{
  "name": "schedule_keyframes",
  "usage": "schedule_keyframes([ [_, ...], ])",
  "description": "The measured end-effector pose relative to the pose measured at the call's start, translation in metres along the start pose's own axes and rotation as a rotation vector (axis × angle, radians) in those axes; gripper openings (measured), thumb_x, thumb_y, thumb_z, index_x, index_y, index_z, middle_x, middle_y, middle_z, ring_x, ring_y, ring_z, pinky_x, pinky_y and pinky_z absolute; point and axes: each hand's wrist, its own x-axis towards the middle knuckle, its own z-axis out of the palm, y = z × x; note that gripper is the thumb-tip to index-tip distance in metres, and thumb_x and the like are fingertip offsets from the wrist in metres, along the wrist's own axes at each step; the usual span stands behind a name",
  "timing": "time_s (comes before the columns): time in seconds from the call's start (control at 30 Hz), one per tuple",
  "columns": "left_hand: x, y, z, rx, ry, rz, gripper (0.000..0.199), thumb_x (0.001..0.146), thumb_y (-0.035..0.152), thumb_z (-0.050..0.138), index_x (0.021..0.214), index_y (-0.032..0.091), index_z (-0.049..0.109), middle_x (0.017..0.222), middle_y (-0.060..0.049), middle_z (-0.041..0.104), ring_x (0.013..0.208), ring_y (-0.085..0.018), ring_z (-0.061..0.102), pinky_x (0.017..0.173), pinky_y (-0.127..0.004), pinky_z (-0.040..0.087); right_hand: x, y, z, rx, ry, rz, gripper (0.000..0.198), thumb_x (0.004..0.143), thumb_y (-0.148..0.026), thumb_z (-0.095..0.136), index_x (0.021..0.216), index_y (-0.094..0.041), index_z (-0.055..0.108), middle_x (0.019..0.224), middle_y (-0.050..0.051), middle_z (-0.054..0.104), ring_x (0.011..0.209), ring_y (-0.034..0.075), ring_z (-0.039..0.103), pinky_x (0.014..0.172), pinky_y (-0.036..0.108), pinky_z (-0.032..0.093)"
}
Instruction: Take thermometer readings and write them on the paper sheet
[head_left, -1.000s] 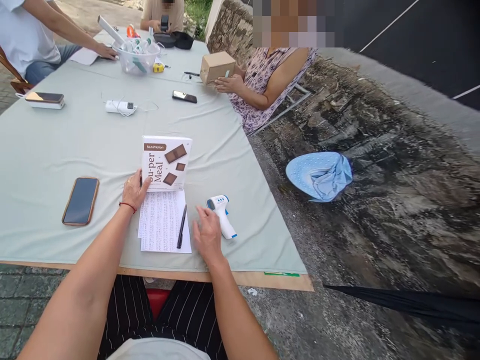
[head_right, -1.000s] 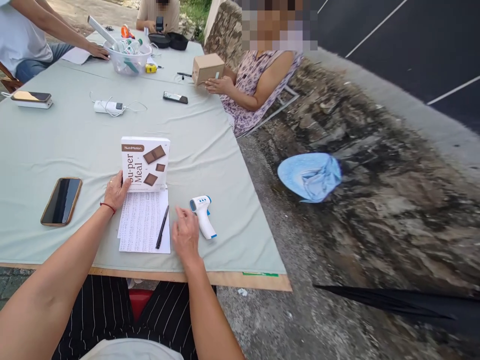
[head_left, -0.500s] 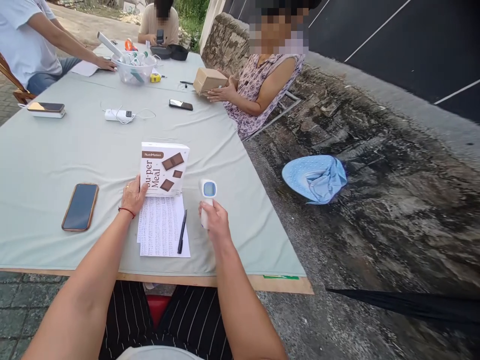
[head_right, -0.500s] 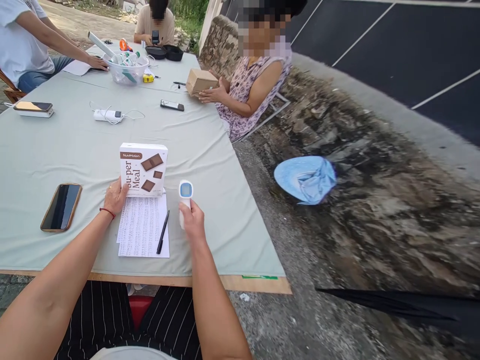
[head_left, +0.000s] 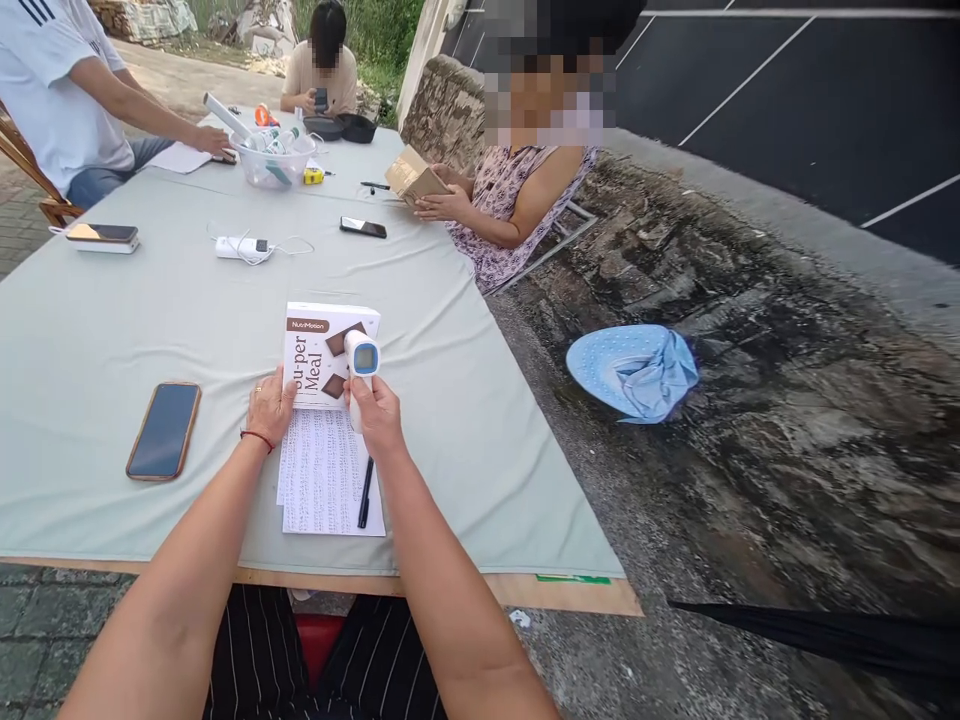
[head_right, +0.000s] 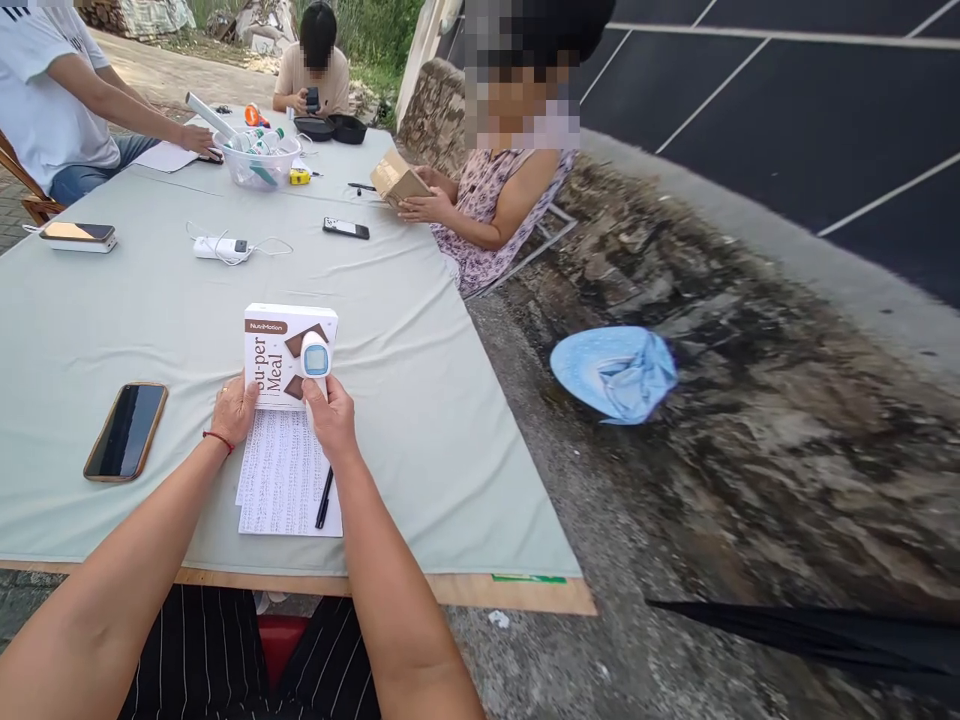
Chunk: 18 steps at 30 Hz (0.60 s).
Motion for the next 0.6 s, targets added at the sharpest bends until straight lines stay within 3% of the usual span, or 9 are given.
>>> schedule_keyframes([
  [0.4, 0.0002, 0.0, 0.0012, -0.018, 0.015, -0.024, 0.066, 0.1, 0.06, 0.02, 0.15, 0.023, 0.044, 0.129, -0.014, 0.064, 0.127, -0.032, 0.049, 0.106, -0.052, 0.037, -0.001, -0.0019, -0.0017, 0.025, -0.002, 0.046, 0.044, 0.082, -0.064, 0.058, 0.076, -0.021, 0.059, 0.065, -0.002, 0.056, 0.061, 0.013, 0.048, 0.057, 0.026, 0.042],
  [0.6, 0.0003, -0.0015, 0.002, -0.012, 0.015, -0.016, 0.066, 0.1, 0.06, 0.02, 0.151, 0.023, 0.042, 0.129, -0.014, 0.064, 0.127, -0.032, 0.05, 0.106, -0.051, 0.037, -0.0022, -0.0053, 0.0039, 0.176, -0.022, 0.123, 0.044, 0.077, -0.064, 0.064, 0.079, -0.021, 0.057, 0.068, -0.002, 0.055, 0.063, 0.013, 0.048, 0.061, 0.027, 0.043],
])
